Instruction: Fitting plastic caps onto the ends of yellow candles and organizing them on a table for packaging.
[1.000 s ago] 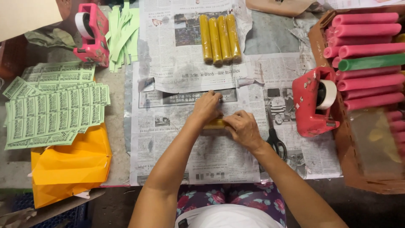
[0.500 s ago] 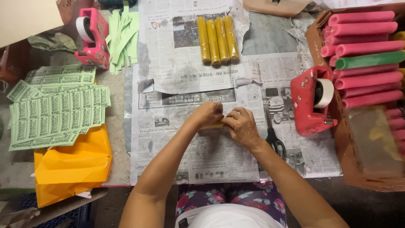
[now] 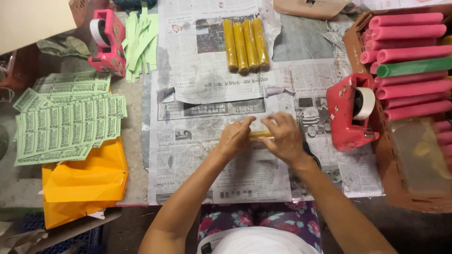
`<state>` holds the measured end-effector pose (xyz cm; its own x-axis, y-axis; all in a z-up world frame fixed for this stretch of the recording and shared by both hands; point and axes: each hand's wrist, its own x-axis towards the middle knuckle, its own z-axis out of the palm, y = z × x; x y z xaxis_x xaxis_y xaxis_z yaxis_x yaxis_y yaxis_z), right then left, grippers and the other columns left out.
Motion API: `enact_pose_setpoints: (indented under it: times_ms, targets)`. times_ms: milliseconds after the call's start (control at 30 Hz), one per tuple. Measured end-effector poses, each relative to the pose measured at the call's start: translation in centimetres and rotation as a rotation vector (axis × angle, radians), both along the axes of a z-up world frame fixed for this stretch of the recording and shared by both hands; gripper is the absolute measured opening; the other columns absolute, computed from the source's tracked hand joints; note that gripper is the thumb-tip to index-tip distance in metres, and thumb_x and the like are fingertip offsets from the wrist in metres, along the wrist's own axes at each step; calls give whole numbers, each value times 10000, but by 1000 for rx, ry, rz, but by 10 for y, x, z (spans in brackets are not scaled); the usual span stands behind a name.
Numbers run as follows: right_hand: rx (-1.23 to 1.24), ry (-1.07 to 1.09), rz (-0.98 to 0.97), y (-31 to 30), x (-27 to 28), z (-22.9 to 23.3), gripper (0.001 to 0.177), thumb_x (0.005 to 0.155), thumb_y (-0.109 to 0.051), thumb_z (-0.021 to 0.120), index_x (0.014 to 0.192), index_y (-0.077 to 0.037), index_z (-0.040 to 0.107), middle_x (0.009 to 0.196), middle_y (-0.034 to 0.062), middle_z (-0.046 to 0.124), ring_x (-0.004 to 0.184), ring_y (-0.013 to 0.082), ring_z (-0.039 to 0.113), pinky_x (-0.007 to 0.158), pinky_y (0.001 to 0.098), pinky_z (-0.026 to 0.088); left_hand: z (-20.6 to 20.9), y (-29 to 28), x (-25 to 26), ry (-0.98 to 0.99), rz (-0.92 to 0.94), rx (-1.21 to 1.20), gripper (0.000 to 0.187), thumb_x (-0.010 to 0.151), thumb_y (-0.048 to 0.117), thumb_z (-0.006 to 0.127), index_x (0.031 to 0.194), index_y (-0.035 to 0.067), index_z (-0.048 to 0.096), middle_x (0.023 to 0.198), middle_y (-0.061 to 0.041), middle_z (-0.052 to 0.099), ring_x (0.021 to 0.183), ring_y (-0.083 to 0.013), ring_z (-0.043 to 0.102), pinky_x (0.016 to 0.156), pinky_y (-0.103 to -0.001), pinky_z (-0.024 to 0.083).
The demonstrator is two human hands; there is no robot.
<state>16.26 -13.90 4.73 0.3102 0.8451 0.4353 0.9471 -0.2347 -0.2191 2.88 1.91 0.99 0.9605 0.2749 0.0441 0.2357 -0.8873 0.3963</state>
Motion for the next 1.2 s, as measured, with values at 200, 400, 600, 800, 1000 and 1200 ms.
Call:
enact_pose_setpoints:
  times_ms: [200,400,600,800,1000,1200]
  targets:
    - [-188,-1,141,13,21,-47,328,624,-359,853,839,-180,681,957,-16,628,1017,250,606,831,403,486,-6,-9,15,1,-18,69,753,745,223,831,1371,180,415,802,-90,725,828,-329,728,755,-485,588]
    - [-173,65,162,16,21,-43,220,727,-308,827,824,-220,650,864,-46,627,880,179,626,783,345,486,-26,-4,10,-90,-1,106,488,803,190,751,1225,190,506,794,-90,716,810,-301,730,695,-445,589]
    - [-78,66,189,10,22,-49,221,840,-302,757,1038,-221,703,904,-8,726,903,206,703,838,375,536,-22,1,-6,-211,13,194,360,794,203,777,1119,232,624,979,-52,671,888,-271,691,688,-387,589]
    - [142,-173,113,-5,3,-54,329,977,-265,639,1296,-195,683,1309,54,695,1233,282,633,1060,472,455,-19,1,-10,-345,-13,256,277,836,181,706,1101,248,658,912,-20,643,821,-228,669,679,-331,572]
    - [343,-12,-83,-72,9,14,357,946,-183,725,1290,-90,707,1347,142,673,1269,387,593,1098,499,420,-24,0,-14,-414,-33,314,270,849,151,690,1106,222,655,932,-30,626,840,-233,668,712,-319,568]
    - [450,635,-723,-197,114,22,333,985,-117,641,1308,-41,670,1030,33,688,922,108,624,863,264,520,14,-9,-16,-435,-48,274,286,853,-26,720,1129,36,673,1003,-130,663,812,-282,629,619,-384,579]
